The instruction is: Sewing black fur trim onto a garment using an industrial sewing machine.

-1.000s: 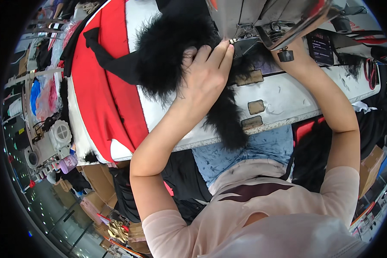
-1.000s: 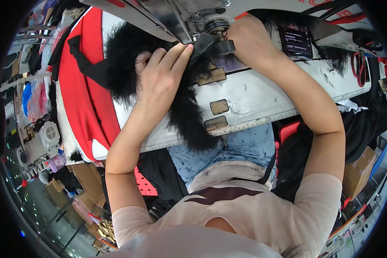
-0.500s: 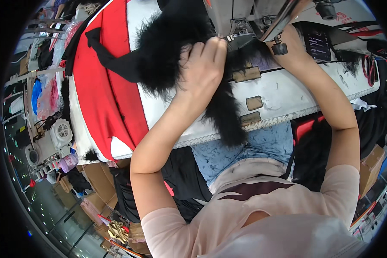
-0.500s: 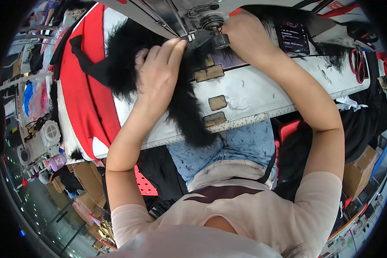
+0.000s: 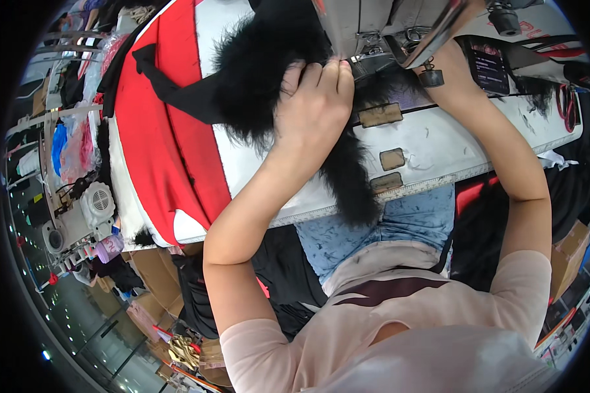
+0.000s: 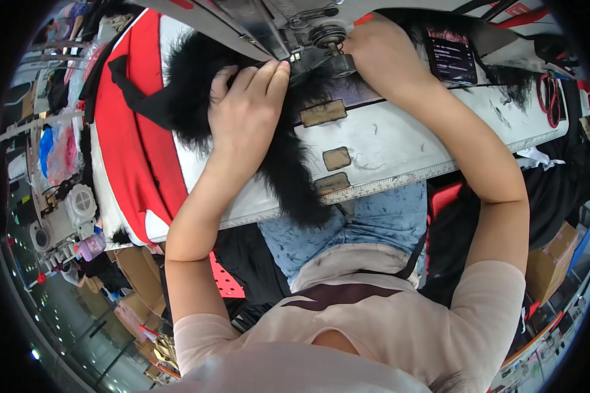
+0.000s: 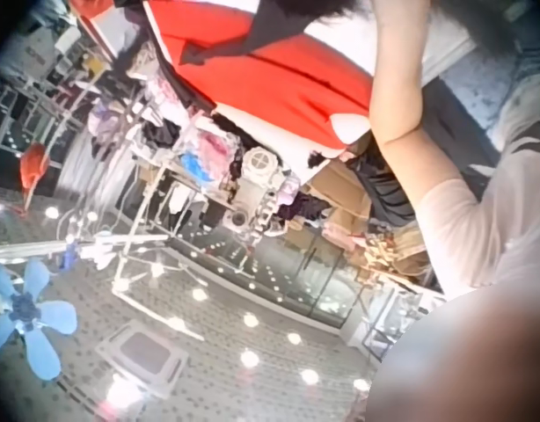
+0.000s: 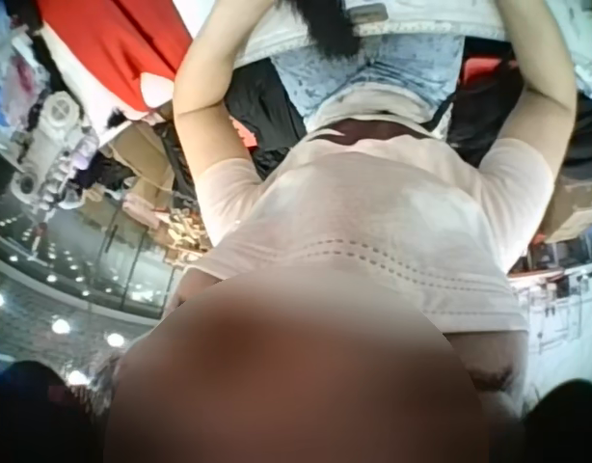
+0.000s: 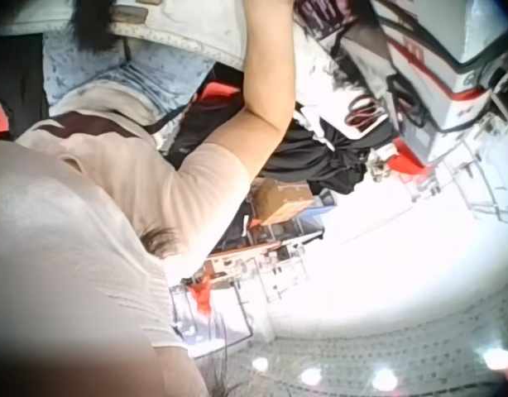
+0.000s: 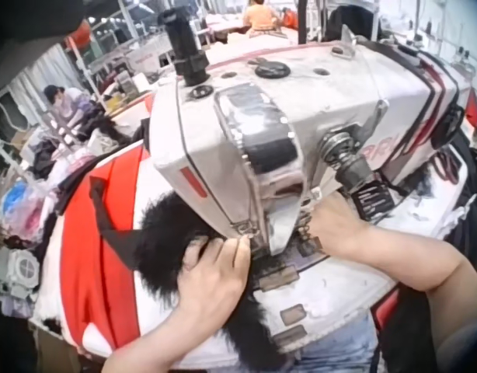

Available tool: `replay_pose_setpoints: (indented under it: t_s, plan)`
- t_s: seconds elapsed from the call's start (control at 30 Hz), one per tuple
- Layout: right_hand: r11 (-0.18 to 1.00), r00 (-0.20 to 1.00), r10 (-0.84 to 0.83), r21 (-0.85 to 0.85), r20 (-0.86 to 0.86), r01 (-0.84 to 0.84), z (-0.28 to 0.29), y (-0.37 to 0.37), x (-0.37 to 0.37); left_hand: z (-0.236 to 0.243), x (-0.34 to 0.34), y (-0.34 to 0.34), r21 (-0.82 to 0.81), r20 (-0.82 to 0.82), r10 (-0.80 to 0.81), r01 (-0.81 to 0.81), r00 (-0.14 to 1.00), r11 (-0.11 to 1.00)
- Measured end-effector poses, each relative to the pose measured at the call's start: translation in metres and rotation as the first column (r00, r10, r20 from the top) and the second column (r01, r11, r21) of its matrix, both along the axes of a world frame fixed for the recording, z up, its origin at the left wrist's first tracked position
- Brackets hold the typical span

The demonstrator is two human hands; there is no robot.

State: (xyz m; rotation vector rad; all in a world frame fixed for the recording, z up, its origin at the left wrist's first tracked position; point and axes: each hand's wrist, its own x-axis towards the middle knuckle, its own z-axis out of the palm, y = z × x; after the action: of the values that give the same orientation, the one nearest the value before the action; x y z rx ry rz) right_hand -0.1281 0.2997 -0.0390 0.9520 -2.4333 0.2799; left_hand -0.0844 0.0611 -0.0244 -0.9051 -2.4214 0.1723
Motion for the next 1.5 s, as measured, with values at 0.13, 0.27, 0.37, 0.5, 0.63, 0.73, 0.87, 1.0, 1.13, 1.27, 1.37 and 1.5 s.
replay_pose_setpoints:
  t_s: [0.13,0.27,0.37,0.5,0.63,0.73,0.87,1.0,1.13,1.27,1.37,1.5]
  plan:
    - [0.997,0.990,-0.079,0.021,0.113,0.077,-0.002,-0.005,0.001,0.010,0.004,-0.004,-0.010,0.136,0.019,-0.018,0.991,1.000]
    - [0.992,0.984,0.090,-0.098,0.155,-0.076,0.003,-0.010,0.004,0.011,0.009,-0.011,0.083,0.203,-0.047,0.031,0.978,0.996]
    - [0.987,0.983,0.122,-0.124,0.140,-0.105,-0.008,-0.005,-0.006,0.009,0.007,-0.008,0.065,0.095,-0.081,0.075,0.992,0.995]
    - [0.998,0.992,0.061,-0.014,0.109,-0.060,0.003,-0.001,-0.007,0.001,-0.001,-0.002,0.098,0.030,-0.061,0.058,0.998,0.993]
    - [1.000,0.996,0.015,-0.004,0.092,-0.014,0.005,0.005,-0.004,0.002,-0.003,0.004,0.032,0.077,0.004,-0.006,0.997,0.999]
    - [0.999,0.994,-0.024,0.042,0.111,0.020,0.002,0.005,0.001,-0.002,-0.004,0.000,0.162,0.021,-0.100,0.096,0.995,0.982]
    - [0.996,0.990,0.069,0.042,0.120,-0.075,-0.003,0.003,0.000,-0.004,-0.007,0.003,0.109,-0.011,-0.138,0.138,0.990,0.984]
    - [0.986,0.981,0.156,0.041,0.115,-0.162,-0.017,0.017,-0.016,0.005,0.002,0.004,0.136,0.032,-0.096,0.091,0.995,0.987]
    - [0.985,0.987,0.161,0.058,0.021,-0.162,-0.004,0.008,-0.008,0.003,0.003,0.002,0.116,0.033,-0.055,0.051,0.998,0.992]
    - [0.997,0.998,0.051,0.050,0.022,-0.052,0.003,0.009,-0.002,0.002,-0.006,0.004,0.079,0.083,-0.090,0.084,0.992,0.993]
    - [0.993,0.995,0.103,0.063,0.006,-0.103,0.002,0.011,-0.002,0.004,-0.003,0.001,0.120,0.059,-0.082,0.075,0.995,0.990]
    - [0.992,0.995,0.099,0.078,0.007,-0.099,-0.002,0.013,-0.001,0.016,-0.004,-0.002,0.145,0.160,-0.077,0.054,0.984,0.988]
